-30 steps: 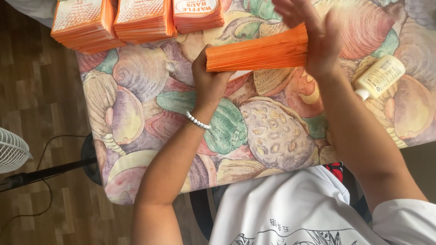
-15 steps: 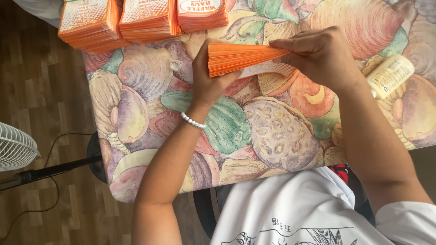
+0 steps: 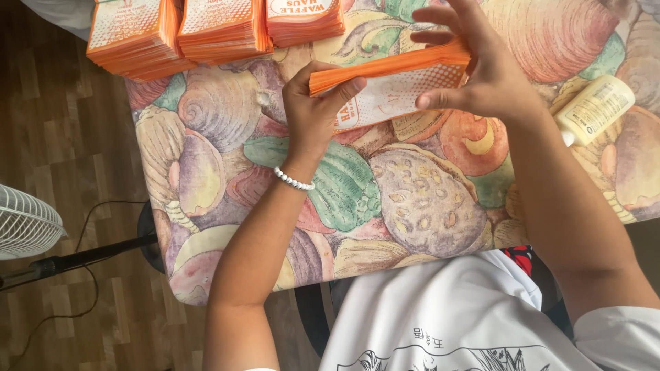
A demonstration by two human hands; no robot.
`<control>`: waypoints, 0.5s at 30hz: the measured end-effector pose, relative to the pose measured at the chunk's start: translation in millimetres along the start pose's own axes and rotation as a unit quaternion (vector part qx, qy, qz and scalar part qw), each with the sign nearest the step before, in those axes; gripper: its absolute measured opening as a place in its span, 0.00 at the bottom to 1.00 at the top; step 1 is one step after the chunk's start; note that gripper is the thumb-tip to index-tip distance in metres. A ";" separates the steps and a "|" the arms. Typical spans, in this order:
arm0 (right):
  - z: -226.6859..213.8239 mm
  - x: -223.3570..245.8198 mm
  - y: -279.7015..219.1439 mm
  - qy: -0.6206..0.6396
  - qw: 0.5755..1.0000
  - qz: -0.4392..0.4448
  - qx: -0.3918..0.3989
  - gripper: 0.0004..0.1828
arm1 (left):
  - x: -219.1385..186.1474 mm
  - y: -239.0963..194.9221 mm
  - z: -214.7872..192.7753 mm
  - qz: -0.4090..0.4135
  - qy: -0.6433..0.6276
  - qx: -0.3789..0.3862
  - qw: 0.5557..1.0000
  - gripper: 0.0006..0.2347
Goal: Applying glue to paper templates and folding them to assemble bags, then stacking the finished products.
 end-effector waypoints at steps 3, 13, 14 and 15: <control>11.3 -4.9 3.0 0.089 0.996 -0.007 -0.004 0.54 | -2.7 -0.5 -3.4 -0.010 -0.047 -0.044 0.998 0.08; -9.9 -68.4 -15.4 0.142 0.922 0.354 -0.067 0.16 | -12.9 19.3 9.1 -0.056 0.037 -0.020 0.998 0.31; -16.0 -75.9 -19.3 0.172 0.898 0.400 -0.069 0.19 | -25.1 29.9 9.6 -0.035 0.108 -0.046 0.992 0.44; -20.1 -79.6 -19.9 0.172 0.898 0.399 -0.069 0.19 | -21.8 48.9 8.2 -0.034 0.109 -0.046 0.992 0.44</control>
Point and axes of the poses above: each hand's wrist, its own y-axis towards the middle knuckle, its own z-axis out of the palm, x = y × z, the point moved 7 cm from there along y, towards the middle knuckle, and after that the axes turned 11 degrees about -y, right-handed, at the moved point
